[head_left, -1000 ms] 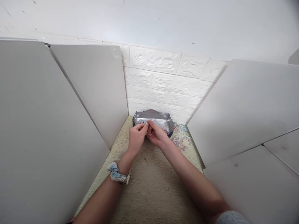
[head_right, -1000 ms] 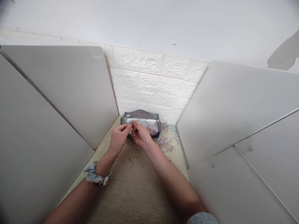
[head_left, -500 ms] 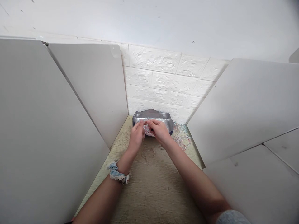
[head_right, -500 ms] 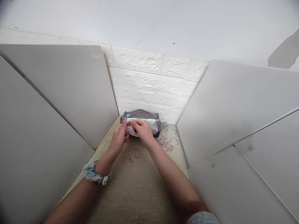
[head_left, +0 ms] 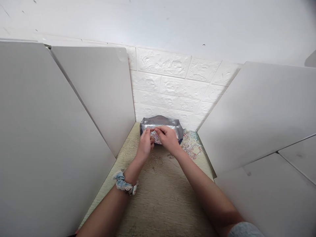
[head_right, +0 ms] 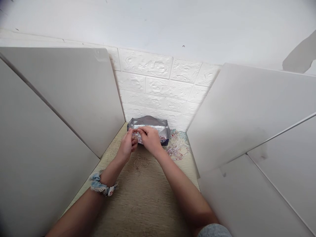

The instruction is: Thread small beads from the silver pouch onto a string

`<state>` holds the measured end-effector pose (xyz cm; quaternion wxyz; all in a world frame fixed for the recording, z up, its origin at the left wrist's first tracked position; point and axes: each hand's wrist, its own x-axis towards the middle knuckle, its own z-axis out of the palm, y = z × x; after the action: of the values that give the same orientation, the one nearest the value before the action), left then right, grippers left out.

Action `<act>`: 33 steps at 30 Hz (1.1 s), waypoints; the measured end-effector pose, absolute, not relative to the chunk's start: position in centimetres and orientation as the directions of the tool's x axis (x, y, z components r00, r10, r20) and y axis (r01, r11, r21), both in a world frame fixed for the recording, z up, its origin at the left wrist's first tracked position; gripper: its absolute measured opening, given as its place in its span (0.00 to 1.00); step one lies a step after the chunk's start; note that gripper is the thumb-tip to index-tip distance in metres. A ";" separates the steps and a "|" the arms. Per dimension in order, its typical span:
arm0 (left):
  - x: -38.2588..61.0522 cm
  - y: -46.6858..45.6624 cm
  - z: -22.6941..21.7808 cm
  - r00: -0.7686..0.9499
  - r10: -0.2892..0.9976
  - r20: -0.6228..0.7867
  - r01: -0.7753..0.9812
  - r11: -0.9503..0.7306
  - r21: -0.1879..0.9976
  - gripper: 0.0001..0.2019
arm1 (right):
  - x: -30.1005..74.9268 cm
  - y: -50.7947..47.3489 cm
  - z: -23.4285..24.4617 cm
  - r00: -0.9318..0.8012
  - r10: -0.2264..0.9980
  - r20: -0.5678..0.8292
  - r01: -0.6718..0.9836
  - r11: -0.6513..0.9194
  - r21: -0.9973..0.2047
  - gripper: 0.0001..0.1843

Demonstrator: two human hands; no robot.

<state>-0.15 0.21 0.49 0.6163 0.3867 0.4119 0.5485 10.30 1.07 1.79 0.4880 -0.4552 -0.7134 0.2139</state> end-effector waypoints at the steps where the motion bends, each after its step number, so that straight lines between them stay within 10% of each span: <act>1: -0.1 0.2 0.5 0.062 0.995 -0.080 -0.352 0.097 0.931 0.16 | 10.3 1.1 1.8 -0.098 0.863 0.496 0.421 0.487 -0.765 0.10; 7: -0.2 0.0 0.6 0.008 0.997 0.082 -0.155 -0.080 0.985 0.12 | 10.4 1.4 1.8 -0.043 0.924 0.380 0.276 0.377 -0.884 0.08; 11: -0.3 0.1 0.5 -0.008 0.985 0.172 -0.068 -0.172 0.983 0.11 | 10.5 1.8 1.8 -0.071 0.993 0.093 -0.120 0.085 -0.989 0.09; 16: -0.2 0.1 0.3 -0.019 0.978 0.210 -0.044 -0.211 0.977 0.11 | 11.1 2.5 1.5 -0.137 0.983 -0.125 -0.580 -0.182 -0.794 0.06; 33: -0.1 0.5 0.0 0.002 0.984 0.179 0.011 -0.179 0.984 0.10 | 11.2 2.6 1.0 -0.219 0.963 -0.155 -0.606 -0.259 -0.752 0.08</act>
<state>-0.15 0.46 -0.04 0.4505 0.5460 0.4557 0.5398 11.22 2.59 1.01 0.5390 -0.3160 -0.2826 0.7279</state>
